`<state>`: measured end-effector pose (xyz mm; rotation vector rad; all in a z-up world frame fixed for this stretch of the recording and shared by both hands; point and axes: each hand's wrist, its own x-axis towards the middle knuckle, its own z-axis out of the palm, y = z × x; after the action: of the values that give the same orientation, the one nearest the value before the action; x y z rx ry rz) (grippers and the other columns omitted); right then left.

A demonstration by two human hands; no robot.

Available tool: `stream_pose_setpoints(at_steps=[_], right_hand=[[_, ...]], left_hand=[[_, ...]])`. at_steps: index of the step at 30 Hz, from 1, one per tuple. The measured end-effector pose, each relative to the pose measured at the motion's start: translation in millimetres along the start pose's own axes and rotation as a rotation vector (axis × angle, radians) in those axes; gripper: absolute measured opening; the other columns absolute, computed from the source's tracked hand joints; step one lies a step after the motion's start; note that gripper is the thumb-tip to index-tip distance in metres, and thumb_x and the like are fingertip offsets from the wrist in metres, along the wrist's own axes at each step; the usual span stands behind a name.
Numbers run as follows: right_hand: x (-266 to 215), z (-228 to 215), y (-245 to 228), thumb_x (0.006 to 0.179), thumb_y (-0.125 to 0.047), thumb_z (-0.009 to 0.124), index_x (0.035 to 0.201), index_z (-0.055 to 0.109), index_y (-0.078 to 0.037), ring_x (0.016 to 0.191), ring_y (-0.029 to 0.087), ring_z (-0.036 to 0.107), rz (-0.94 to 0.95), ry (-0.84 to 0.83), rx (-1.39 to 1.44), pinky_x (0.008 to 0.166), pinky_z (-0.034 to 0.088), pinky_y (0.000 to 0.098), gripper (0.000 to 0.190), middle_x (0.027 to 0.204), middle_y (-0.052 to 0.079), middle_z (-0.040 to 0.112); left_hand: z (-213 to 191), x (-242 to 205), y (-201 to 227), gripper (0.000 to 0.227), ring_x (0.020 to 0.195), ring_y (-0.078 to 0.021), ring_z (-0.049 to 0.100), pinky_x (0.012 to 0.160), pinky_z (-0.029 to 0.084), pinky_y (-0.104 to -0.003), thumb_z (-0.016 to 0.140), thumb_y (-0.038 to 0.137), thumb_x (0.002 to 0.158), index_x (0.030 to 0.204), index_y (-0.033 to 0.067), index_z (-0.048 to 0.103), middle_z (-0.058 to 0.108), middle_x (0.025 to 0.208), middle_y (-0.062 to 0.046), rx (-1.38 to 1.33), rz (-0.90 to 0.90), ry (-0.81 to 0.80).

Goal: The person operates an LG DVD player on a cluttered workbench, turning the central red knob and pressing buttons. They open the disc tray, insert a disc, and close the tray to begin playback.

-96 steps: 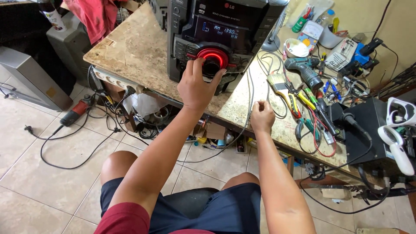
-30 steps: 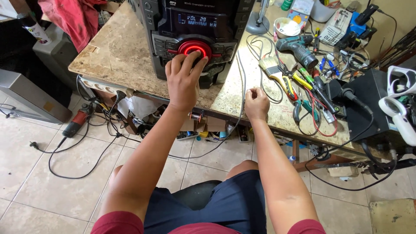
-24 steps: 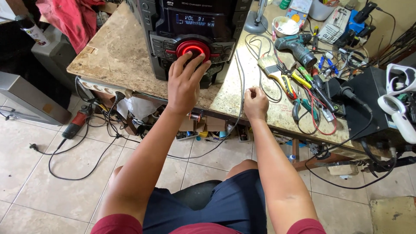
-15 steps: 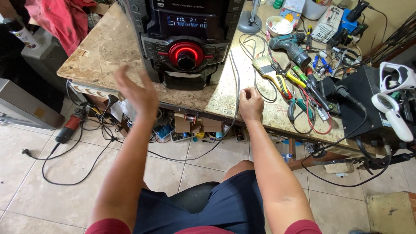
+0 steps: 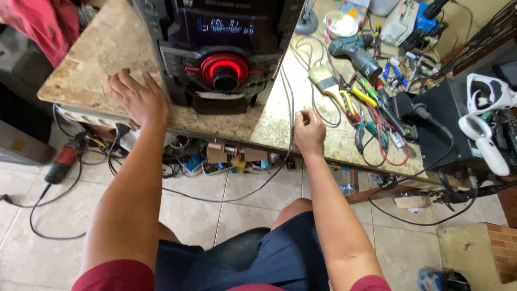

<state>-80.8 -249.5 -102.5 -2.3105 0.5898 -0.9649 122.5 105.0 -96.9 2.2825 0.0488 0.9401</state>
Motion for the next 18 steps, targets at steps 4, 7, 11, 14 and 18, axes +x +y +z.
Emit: stream_pose_setpoints(at_steps=[4, 7, 11, 14, 18], right_hand=[[1, 4, 1, 0.092, -0.022, 0.069, 0.092, 0.075, -0.015, 0.071, 0.027, 0.069, -0.049, 0.042, 0.034, 0.069, 0.055, 0.0391, 0.009, 0.077, 0.006, 0.07], [0, 0, -12, 0.094, -0.019, 0.068, 0.094, 0.074, -0.015, 0.07, 0.025, 0.069, -0.119, 0.088, 0.02, 0.069, 0.054, 0.0372, 0.008, 0.078, 0.005, 0.069], [2, 14, -60, 0.102, -0.026, 0.066, 0.096, 0.072, -0.016, 0.066, 0.014, 0.063, 0.076, 0.045, 0.279, 0.058, 0.049, 0.0274, 0.013, 0.074, 0.002, 0.067], [18, 13, -126, 0.101, -0.026, 0.043, 0.104, 0.067, -0.006, 0.064, 0.012, 0.058, 0.517, -0.255, 0.677, 0.05, 0.035, 0.024, 0.031, 0.084, 0.006, 0.067], [34, 31, -130, 0.107, -0.023, 0.036, 0.098, 0.062, -0.013, 0.065, 0.017, 0.059, 0.713, -0.33, 0.83, 0.055, 0.035, 0.0277, 0.03, 0.082, 0.006, 0.069]], left_hand=[[32, 4, -31, 0.033, 0.118, -0.04, 0.051, 0.094, 0.049, -0.052, 0.068, 0.021, 0.095, 0.119, 0.0094, 0.048, 0.045, 0.119, -0.011, 0.012, -0.03, 0.077], [35, 2, -29, 0.035, 0.108, -0.0375, 0.056, 0.088, 0.052, -0.049, 0.071, 0.015, 0.082, 0.11, 0.0115, 0.051, 0.048, 0.11, -0.009, -0.001, -0.049, 0.105], [32, 3, -24, 0.027, 0.096, -0.0354, 0.059, 0.082, 0.051, -0.047, 0.069, 0.01, 0.073, 0.095, 0.0122, 0.054, 0.051, 0.097, -0.008, -0.026, -0.059, 0.193], [2, 8, -6, 0.012, 0.107, -0.0326, 0.05, 0.09, 0.047, -0.045, 0.062, 0.015, 0.088, 0.096, 0.0068, 0.062, 0.059, 0.11, -0.013, -0.034, -0.203, -0.097], [6, 7, -7, 0.01, 0.114, -0.0287, 0.05, 0.104, 0.044, -0.043, 0.056, 0.018, 0.096, 0.099, 0.0096, 0.061, 0.06, 0.112, -0.009, -0.018, -0.241, -0.146]])
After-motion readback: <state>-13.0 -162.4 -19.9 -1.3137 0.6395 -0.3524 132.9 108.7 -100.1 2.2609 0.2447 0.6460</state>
